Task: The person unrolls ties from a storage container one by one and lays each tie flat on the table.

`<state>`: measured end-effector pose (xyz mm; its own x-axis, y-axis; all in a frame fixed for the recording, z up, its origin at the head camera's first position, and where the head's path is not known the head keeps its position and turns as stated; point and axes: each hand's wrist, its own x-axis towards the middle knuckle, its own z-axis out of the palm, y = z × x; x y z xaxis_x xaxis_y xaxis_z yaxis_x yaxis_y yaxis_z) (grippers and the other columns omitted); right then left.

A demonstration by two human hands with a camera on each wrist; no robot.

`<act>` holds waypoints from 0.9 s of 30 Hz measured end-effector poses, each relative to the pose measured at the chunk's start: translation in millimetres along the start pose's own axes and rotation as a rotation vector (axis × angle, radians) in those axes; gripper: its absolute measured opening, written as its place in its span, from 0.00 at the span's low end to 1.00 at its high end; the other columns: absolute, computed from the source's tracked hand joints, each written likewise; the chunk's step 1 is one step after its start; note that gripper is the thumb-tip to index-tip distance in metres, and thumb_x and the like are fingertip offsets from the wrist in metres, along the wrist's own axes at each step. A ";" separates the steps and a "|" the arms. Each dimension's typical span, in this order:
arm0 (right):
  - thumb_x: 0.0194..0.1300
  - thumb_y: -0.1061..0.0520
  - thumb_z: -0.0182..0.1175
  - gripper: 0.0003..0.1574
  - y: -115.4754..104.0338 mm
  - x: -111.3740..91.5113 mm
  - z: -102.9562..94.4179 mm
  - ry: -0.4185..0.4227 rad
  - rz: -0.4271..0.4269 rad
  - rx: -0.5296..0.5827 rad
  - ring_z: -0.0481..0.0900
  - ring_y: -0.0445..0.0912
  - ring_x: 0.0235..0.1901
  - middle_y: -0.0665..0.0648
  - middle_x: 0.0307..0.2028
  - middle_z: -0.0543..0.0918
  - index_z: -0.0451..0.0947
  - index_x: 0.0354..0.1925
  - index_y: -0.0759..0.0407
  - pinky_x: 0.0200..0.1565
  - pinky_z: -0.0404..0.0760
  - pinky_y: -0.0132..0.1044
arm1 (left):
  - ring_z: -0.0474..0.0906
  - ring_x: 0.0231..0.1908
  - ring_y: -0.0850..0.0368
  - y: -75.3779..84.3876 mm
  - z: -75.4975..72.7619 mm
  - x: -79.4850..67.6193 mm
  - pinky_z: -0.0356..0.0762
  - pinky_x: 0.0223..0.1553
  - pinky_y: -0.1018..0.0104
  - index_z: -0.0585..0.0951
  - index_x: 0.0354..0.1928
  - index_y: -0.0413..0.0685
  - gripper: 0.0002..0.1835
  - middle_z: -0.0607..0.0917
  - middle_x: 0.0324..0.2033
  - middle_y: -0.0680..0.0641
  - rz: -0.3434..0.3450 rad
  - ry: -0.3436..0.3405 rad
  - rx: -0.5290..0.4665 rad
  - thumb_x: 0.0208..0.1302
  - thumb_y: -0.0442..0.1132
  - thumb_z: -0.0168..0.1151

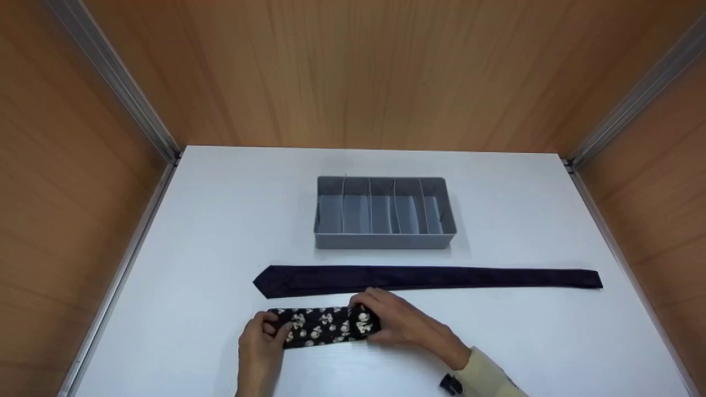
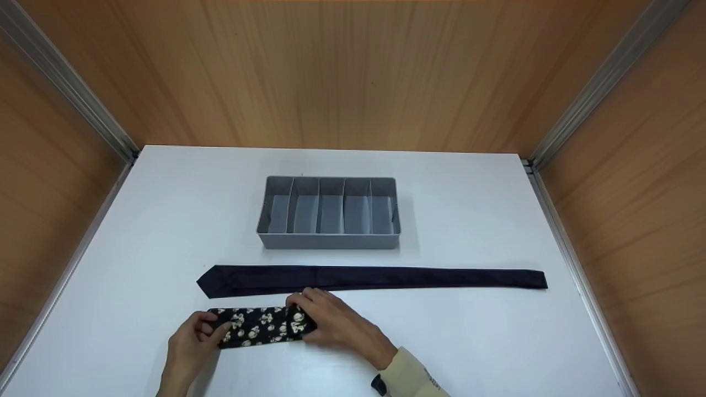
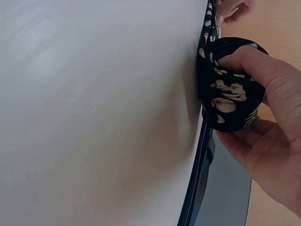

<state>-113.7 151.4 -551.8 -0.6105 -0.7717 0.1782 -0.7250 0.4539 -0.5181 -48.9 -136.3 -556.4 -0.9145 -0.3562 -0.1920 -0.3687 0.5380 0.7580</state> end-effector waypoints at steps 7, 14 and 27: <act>0.49 0.58 0.81 0.45 1.6 -4.0 -1.1 0.009 -0.012 -0.034 0.74 0.41 0.45 0.50 0.48 0.77 0.71 0.63 0.54 0.51 0.79 0.38 | 0.73 0.33 0.53 -0.9 0.1 0.1 0.70 0.30 0.66 0.78 0.48 0.35 0.17 0.75 0.32 0.45 -0.007 0.005 0.021 0.65 0.37 0.73; 0.49 0.58 0.81 0.45 2.9 -8.2 -3.6 0.006 0.003 -0.031 0.76 0.42 0.46 0.50 0.50 0.77 0.72 0.63 0.53 0.51 0.80 0.39 | 0.73 0.32 0.53 -0.8 0.6 0.4 0.70 0.31 0.64 0.78 0.48 0.36 0.16 0.75 0.32 0.45 -0.007 0.012 0.032 0.64 0.37 0.73; 0.50 0.55 0.82 0.43 8.1 -21.6 -10.0 0.035 0.019 -0.060 0.76 0.42 0.45 0.50 0.49 0.77 0.73 0.62 0.53 0.50 0.80 0.40 | 0.72 0.33 0.52 -0.5 1.2 1.7 0.70 0.34 0.61 0.78 0.46 0.37 0.15 0.76 0.32 0.45 0.024 0.015 0.030 0.64 0.37 0.73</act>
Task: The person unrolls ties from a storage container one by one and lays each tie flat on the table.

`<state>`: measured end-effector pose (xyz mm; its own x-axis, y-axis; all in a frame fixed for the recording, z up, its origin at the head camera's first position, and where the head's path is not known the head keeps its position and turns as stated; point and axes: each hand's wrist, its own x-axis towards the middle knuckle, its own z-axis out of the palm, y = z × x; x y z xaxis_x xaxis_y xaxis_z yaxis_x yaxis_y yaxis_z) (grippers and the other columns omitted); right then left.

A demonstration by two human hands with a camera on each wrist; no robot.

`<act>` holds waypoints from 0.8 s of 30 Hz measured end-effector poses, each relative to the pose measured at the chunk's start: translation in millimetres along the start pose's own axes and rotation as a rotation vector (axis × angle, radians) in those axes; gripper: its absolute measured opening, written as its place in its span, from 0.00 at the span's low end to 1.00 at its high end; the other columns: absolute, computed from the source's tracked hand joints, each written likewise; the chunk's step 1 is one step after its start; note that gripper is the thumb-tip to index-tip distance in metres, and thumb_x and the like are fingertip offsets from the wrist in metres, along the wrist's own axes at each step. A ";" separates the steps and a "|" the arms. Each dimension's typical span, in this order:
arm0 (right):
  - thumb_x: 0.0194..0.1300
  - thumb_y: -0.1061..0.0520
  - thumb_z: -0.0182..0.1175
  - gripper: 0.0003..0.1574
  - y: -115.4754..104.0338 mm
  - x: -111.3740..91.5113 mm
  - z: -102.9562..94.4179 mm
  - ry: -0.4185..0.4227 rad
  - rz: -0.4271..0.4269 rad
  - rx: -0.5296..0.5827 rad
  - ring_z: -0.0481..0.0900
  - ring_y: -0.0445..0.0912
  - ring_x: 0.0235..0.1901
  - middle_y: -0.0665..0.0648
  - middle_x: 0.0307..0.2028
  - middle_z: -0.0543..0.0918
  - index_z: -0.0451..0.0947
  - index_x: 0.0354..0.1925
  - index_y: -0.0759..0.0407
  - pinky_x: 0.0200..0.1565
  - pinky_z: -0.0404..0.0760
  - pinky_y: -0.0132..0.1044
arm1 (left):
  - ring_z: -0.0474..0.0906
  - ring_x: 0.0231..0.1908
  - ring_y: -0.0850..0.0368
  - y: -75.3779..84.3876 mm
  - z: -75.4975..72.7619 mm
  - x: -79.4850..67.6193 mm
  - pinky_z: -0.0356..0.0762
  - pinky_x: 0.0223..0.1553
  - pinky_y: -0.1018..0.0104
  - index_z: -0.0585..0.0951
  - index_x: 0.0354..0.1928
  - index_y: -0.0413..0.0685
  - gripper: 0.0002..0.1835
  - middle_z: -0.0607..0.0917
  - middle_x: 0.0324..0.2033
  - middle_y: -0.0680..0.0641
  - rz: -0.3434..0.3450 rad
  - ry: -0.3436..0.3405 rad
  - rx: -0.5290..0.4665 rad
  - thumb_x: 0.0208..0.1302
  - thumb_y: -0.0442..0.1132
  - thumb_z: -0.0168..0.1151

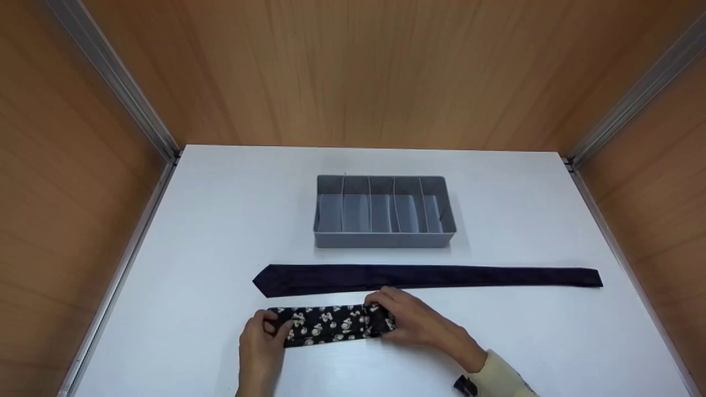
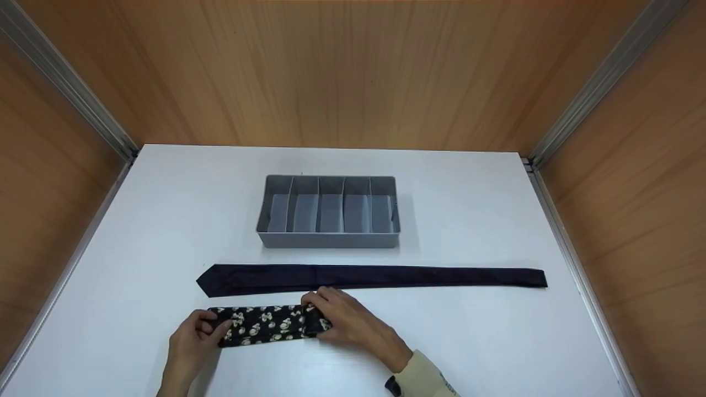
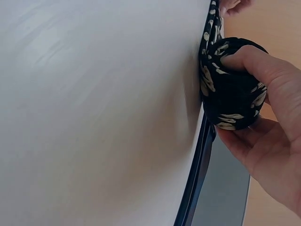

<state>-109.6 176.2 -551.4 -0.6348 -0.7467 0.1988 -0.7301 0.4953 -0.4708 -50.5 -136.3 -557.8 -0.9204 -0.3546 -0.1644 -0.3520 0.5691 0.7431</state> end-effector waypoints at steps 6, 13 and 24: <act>0.50 0.55 0.82 0.41 4.9 -8.7 -3.0 0.020 0.004 0.002 0.74 0.40 0.42 0.49 0.47 0.77 0.74 0.60 0.53 0.47 0.80 0.38 | 0.72 0.33 0.52 0.0 -0.8 -1.0 0.70 0.34 0.61 0.78 0.46 0.37 0.16 0.75 0.32 0.45 0.010 0.008 0.006 0.64 0.37 0.73; 0.50 0.58 0.81 0.41 9.7 -17.9 -6.9 -0.003 0.044 0.021 0.77 0.41 0.47 0.49 0.48 0.78 0.73 0.60 0.52 0.52 0.81 0.41 | 0.72 0.34 0.52 0.6 -0.5 -0.2 0.70 0.34 0.61 0.78 0.48 0.37 0.17 0.76 0.33 0.44 -0.018 -0.007 0.010 0.65 0.38 0.73; 0.49 0.58 0.82 0.42 18.1 -30.7 -14.0 0.019 0.031 -0.013 0.78 0.42 0.47 0.49 0.49 0.79 0.74 0.60 0.54 0.50 0.81 0.42 | 0.72 0.35 0.51 0.1 -0.5 0.3 0.70 0.34 0.60 0.78 0.48 0.36 0.17 0.75 0.34 0.44 -0.017 -0.023 -0.002 0.65 0.38 0.73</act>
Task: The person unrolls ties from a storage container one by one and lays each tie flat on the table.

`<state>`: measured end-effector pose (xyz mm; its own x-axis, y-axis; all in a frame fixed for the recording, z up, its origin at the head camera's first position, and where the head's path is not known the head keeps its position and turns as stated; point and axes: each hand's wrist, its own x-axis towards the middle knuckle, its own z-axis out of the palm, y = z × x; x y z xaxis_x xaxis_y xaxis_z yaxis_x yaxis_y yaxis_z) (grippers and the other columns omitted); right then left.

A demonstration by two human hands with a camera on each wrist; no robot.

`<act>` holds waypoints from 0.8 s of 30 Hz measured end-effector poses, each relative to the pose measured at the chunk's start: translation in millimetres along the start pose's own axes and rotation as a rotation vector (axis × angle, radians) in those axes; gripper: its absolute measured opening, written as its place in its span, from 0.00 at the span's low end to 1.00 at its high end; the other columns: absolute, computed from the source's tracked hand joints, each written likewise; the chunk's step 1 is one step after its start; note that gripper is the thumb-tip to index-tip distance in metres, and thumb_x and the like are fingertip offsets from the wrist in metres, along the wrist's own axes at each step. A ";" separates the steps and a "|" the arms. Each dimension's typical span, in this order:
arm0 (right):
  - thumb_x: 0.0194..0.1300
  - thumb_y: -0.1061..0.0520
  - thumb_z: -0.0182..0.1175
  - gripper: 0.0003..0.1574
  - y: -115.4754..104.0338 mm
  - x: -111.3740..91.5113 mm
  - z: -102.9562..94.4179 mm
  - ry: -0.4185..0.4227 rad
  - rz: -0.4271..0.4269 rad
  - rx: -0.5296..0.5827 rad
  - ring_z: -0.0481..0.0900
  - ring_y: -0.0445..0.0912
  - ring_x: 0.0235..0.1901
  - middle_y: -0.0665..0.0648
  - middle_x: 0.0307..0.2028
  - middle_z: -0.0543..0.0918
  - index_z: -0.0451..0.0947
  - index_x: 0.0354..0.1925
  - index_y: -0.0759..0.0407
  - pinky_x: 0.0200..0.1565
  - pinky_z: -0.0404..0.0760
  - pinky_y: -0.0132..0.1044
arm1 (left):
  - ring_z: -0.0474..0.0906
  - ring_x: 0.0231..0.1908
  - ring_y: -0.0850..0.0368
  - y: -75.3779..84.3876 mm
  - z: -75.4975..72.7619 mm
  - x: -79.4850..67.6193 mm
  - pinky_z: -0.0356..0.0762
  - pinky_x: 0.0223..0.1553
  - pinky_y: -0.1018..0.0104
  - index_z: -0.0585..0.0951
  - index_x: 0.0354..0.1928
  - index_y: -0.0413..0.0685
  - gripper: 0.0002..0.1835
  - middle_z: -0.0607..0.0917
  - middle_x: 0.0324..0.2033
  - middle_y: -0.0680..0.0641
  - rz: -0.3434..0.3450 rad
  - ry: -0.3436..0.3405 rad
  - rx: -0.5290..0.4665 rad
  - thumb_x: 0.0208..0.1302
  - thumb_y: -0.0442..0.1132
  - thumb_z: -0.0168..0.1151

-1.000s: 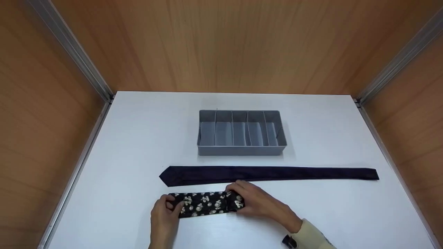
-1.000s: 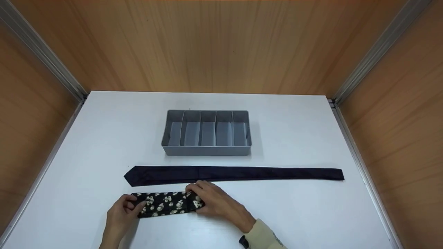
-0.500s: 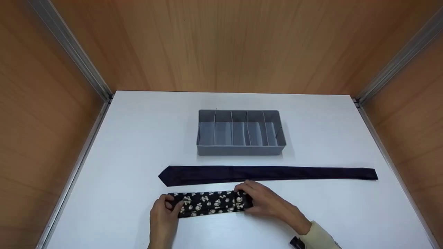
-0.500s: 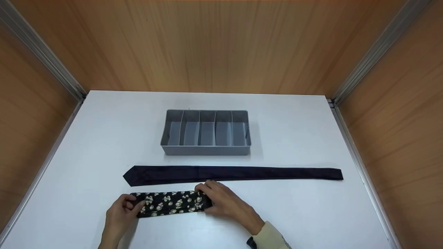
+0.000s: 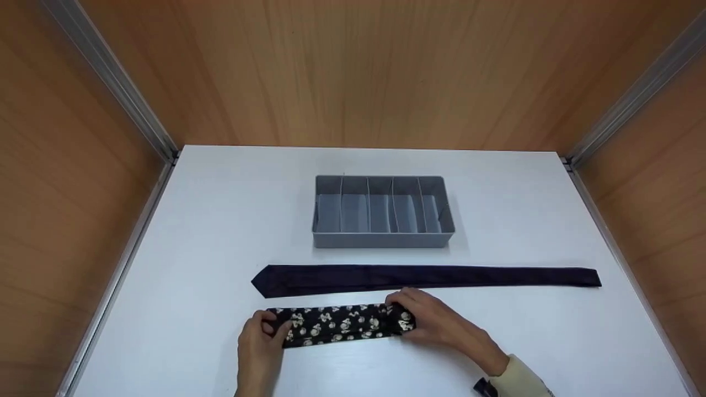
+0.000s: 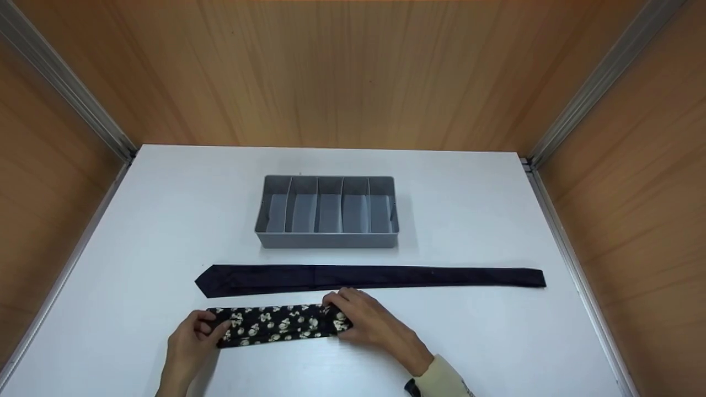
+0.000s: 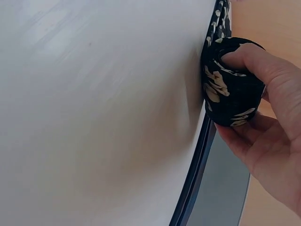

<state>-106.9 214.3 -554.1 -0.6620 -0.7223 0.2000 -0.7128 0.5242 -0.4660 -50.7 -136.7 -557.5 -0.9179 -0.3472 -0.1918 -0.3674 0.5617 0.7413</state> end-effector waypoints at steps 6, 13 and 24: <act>0.48 0.58 0.82 0.42 3.5 -6.9 -4.7 0.003 0.002 0.008 0.78 0.42 0.47 0.49 0.49 0.79 0.74 0.60 0.54 0.49 0.82 0.42 | 0.73 0.35 0.51 -0.2 0.0 0.8 0.71 0.35 0.59 0.78 0.48 0.36 0.17 0.76 0.34 0.43 -0.006 -0.004 -0.004 0.65 0.38 0.73; 0.46 0.60 0.82 0.42 6.5 -12.8 -8.5 0.009 0.008 -0.015 0.79 0.43 0.47 0.49 0.48 0.79 0.75 0.58 0.54 0.50 0.82 0.43 | 0.72 0.35 0.51 -0.9 0.0 0.5 0.70 0.35 0.60 0.78 0.47 0.36 0.17 0.76 0.34 0.43 -0.003 0.003 0.007 0.65 0.39 0.73; 0.44 0.60 0.83 0.42 14.2 -25.0 -16.7 0.038 -0.021 -0.040 0.77 0.41 0.44 0.49 0.46 0.79 0.76 0.57 0.54 0.46 0.81 0.40 | 0.72 0.35 0.51 -1.1 -0.3 -0.4 0.70 0.35 0.60 0.77 0.48 0.36 0.17 0.75 0.34 0.43 0.005 -0.007 -0.008 0.66 0.38 0.72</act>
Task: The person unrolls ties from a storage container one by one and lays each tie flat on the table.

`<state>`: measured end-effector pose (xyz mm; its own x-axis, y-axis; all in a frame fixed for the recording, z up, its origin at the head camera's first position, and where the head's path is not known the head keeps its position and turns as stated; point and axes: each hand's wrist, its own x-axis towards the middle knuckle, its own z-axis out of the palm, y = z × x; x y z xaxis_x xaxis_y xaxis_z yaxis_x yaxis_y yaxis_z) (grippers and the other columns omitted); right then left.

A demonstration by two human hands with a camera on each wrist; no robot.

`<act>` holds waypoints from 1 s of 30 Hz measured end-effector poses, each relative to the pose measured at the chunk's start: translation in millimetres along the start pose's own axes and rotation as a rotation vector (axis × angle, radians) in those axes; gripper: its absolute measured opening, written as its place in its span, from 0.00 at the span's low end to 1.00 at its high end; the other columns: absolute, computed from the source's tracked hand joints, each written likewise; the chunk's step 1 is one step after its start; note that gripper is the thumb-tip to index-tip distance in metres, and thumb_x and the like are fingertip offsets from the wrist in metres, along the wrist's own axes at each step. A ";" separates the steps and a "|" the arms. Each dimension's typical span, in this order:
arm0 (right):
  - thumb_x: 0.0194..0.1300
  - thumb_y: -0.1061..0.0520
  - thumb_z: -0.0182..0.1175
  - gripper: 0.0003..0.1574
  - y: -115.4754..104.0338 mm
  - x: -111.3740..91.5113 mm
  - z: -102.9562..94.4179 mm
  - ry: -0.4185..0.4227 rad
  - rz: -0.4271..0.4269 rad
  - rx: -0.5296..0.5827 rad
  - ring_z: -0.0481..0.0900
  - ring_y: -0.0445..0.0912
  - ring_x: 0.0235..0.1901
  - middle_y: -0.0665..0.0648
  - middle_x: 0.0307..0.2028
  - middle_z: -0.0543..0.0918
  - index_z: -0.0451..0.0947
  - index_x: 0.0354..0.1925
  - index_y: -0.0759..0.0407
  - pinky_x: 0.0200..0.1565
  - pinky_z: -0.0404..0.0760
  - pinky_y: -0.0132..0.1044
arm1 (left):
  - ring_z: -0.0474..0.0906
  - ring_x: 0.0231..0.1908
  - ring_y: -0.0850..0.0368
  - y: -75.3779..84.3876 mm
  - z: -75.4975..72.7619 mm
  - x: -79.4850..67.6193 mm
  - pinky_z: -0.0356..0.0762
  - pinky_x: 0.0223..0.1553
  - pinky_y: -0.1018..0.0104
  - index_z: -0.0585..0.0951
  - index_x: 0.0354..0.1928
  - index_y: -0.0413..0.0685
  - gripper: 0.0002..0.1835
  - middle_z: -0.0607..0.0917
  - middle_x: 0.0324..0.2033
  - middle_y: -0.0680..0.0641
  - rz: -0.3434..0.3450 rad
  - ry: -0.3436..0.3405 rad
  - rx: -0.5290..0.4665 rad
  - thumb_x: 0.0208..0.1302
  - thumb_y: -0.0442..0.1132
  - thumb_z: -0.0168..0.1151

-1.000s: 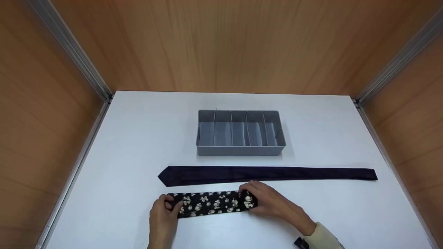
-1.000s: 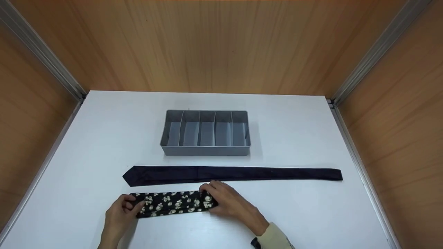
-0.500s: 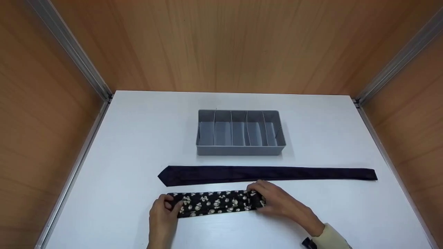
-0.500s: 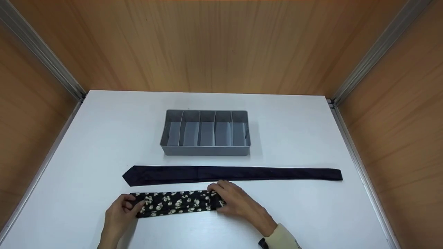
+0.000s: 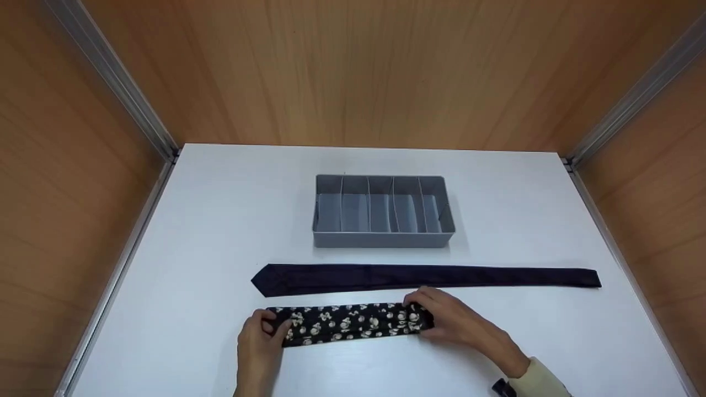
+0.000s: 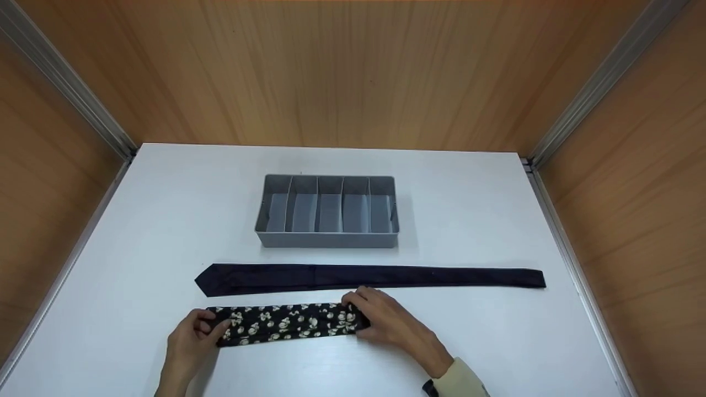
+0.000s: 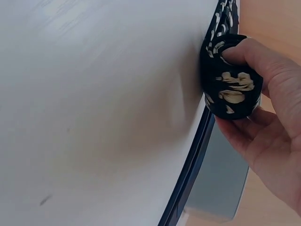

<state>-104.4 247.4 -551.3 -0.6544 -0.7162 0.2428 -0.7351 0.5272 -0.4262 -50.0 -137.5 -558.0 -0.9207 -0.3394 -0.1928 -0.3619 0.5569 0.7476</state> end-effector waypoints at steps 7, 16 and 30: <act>0.42 0.63 0.82 0.43 4.3 -6.9 -6.8 -0.012 0.022 0.004 0.75 0.40 0.42 0.48 0.45 0.78 0.76 0.57 0.55 0.45 0.81 0.40 | 0.71 0.35 0.51 -0.2 -1.0 1.5 0.69 0.36 0.59 0.77 0.47 0.36 0.16 0.75 0.34 0.44 -0.012 -0.009 0.009 0.66 0.39 0.71; 0.44 0.62 0.82 0.41 8.6 -14.8 -15.7 -0.029 0.019 -0.014 0.74 0.39 0.40 0.49 0.45 0.77 0.77 0.57 0.56 0.42 0.80 0.38 | 0.72 0.35 0.51 -0.2 0.3 1.8 0.70 0.35 0.60 0.77 0.47 0.37 0.16 0.75 0.34 0.44 -0.010 0.001 0.016 0.66 0.38 0.72; 0.45 0.66 0.81 0.38 14.8 -26.0 -25.3 -0.039 0.021 -0.018 0.74 0.39 0.40 0.49 0.45 0.77 0.79 0.55 0.53 0.41 0.81 0.38 | 0.72 0.35 0.51 -0.1 0.1 1.8 0.70 0.35 0.59 0.77 0.48 0.36 0.17 0.75 0.35 0.43 -0.019 -0.014 0.018 0.66 0.39 0.72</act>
<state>-102.7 285.3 -541.9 -0.6628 -0.7218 0.1991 -0.7243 0.5504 -0.4153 -51.6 -138.0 -558.6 -0.9154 -0.3398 -0.2159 -0.3821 0.5642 0.7319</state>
